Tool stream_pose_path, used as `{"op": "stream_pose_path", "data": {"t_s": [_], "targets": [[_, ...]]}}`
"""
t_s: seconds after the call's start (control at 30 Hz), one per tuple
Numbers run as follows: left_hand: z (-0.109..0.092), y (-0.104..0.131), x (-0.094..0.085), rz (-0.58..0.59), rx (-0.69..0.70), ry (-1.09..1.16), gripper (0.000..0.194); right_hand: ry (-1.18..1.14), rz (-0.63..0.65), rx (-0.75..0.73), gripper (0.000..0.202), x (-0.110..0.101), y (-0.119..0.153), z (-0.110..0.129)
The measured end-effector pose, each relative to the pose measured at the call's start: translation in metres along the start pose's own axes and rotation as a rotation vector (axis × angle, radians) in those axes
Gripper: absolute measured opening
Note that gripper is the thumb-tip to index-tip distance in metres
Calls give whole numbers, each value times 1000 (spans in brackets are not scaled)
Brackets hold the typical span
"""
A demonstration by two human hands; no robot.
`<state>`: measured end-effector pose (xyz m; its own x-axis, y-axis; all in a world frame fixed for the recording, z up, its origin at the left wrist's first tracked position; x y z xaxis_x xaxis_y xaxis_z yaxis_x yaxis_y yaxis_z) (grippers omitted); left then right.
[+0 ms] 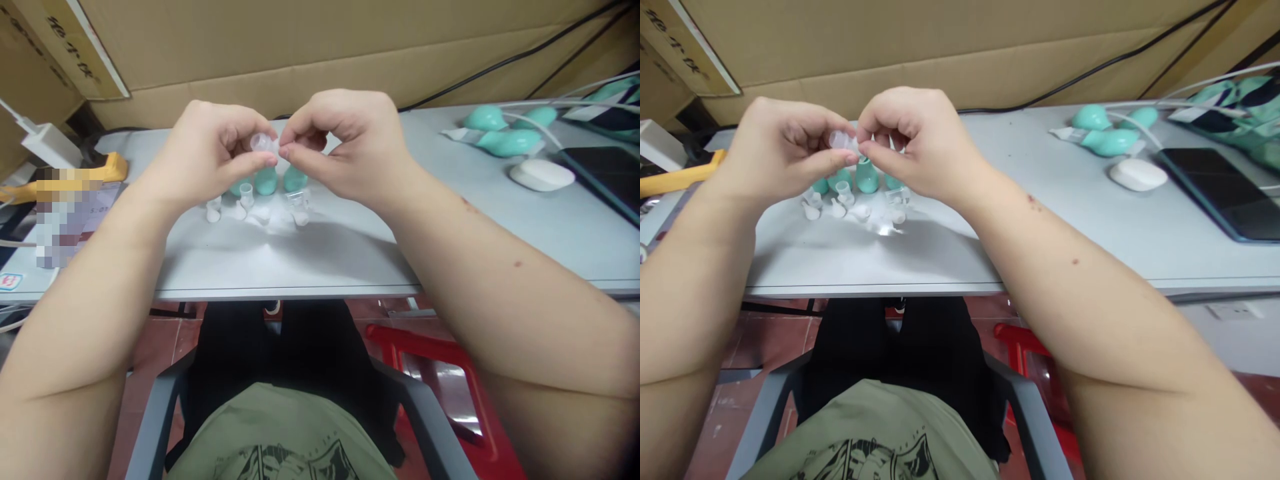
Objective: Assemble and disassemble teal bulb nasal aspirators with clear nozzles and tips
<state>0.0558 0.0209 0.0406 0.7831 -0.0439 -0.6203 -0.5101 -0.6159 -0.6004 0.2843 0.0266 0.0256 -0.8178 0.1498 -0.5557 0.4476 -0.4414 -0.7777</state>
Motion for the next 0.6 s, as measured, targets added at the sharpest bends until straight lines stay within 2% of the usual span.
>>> {"op": "stream_pose_path", "data": {"t_s": [0.1, 0.2, 0.3, 0.4, 0.5, 0.6], "targets": [[-5, 1, 0, 31, -82, 63, 27, 154, 156, 60, 10, 1, -2, 5], [-11, 2, 0, 86, -165, 86, 22, 139, 259, 134, 11, 0, -3, 8], [-16, 2, 1, 96, -173, 113, 22, 50, 282, 150, 13, 0, -3, 6], [-17, 2, 2, 103, -176, 132, 20, -47, 304, 107, 13, 2, -1, 4], [-16, 2, 2, 142, -174, 131, 21, -125, 321, 48, 11, 3, 0, 1], [-16, 3, 1, 194, -159, 104, 26, -244, 379, 74, 14, 6, 0, -5]]}}
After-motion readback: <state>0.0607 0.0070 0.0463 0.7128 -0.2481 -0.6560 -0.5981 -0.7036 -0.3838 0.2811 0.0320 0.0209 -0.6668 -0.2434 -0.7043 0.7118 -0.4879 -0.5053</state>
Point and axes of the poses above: each hand's wrist, its own y-axis away from the middle knuckle, its own x-axis out of the palm, z = x × y, the point moved 4 cm from there along -y, towards the middle knuckle, and after that the axes turned 6 degrees about y, right-handed, at the moved point
